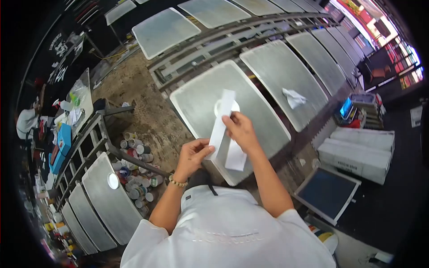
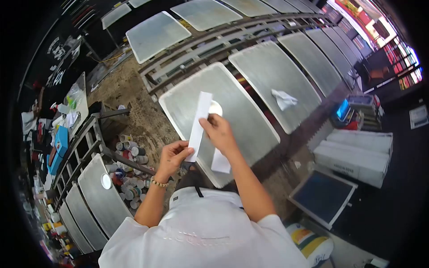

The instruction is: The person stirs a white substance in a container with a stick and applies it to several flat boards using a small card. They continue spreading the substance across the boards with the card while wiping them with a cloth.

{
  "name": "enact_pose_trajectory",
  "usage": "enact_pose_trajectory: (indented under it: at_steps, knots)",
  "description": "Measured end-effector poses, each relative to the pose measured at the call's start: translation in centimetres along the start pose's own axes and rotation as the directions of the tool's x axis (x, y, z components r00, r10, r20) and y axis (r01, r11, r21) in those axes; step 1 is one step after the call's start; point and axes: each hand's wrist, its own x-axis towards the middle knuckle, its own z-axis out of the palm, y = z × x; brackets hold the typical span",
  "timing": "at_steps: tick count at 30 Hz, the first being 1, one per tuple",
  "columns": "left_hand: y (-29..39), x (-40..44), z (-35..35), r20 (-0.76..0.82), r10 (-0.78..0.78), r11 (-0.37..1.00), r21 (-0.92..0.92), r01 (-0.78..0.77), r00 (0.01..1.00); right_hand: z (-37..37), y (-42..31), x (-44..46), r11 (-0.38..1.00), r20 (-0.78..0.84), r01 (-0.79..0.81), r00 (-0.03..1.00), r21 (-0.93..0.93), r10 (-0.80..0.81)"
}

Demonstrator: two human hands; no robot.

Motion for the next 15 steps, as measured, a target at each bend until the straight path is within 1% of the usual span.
enact_pose_trajectory:
  at_steps: [1, 2, 4, 5, 6, 8, 9, 10, 12, 13, 14, 15]
  knots:
    - [-1.6, -0.9, 0.9, -0.002, -0.033, 0.999, 0.003, 0.033, 0.999, -0.6, 1.2, 0.1, 0.997, -0.034, 0.069, 0.997, -0.034, -0.07]
    - [-3.1, -1.7, 1.8, -0.003, -0.048, 0.999, 0.008, 0.048, 0.999, -1.4, 2.5, -0.6, 0.998, -0.037, 0.057, 0.998, -0.026, -0.058]
    - [-5.2, -2.9, 3.8, 0.035, -0.021, 0.989, -0.146, 0.026, 0.999, -2.0, 4.2, -2.0, 0.997, -0.042, 0.073, 0.997, 0.036, -0.071]
    - [-6.2, -3.5, 4.3, 0.074, -0.106, 0.985, -0.127, 0.115, 0.992, -2.8, 6.5, -2.6, 0.997, -0.02, 0.056, 0.998, 0.043, -0.056]
    - [-7.3, -4.3, 5.4, 0.065, -0.083, 0.986, -0.143, 0.091, 0.994, -3.1, 7.6, -3.9, 0.998, -0.003, 0.047, 0.999, 0.05, -0.047]
    - [-6.6, -6.0, 7.7, 0.069, -0.237, 0.928, -0.279, 0.247, 0.969, -3.9, 9.0, -6.1, 0.992, -0.032, -0.07, 0.997, 0.101, 0.074]
    - [-8.0, -6.5, 7.6, 0.125, -0.264, 0.916, -0.277, 0.289, 0.956, -4.8, 10.2, -7.0, 0.999, -0.01, -0.013, 1.0, 0.049, 0.014]
    - [-8.6, -7.1, 7.6, 0.109, -0.269, 0.908, -0.303, 0.29, 0.957, -5.8, 10.7, -8.0, 0.999, 0.008, -0.033, 0.999, 0.031, 0.033]
    - [-8.9, -7.4, 6.7, 0.039, -0.311, 0.95, -0.011, 0.311, 0.95, -7.4, 11.0, -8.8, 0.989, 0.067, -0.054, 0.996, -0.136, 0.064]
    - [-9.6, -7.7, 6.3, -0.049, -0.284, 0.952, 0.1, 0.288, 0.958, -8.5, 11.1, -8.8, 0.984, 0.06, -0.134, 0.988, -0.116, 0.142]
    - [-11.6, -7.9, 5.8, -0.156, -0.067, 0.964, 0.246, 0.104, 0.985, -9.3, 11.3, -8.6, 0.983, 0.07, -0.136, 0.987, -0.121, 0.145]
    - [-10.8, -8.4, 5.5, -0.206, 0.001, 0.919, 0.385, 0.08, 0.979, -10.0, 11.4, -8.5, 0.979, 0.064, -0.131, 0.988, -0.159, 0.143]
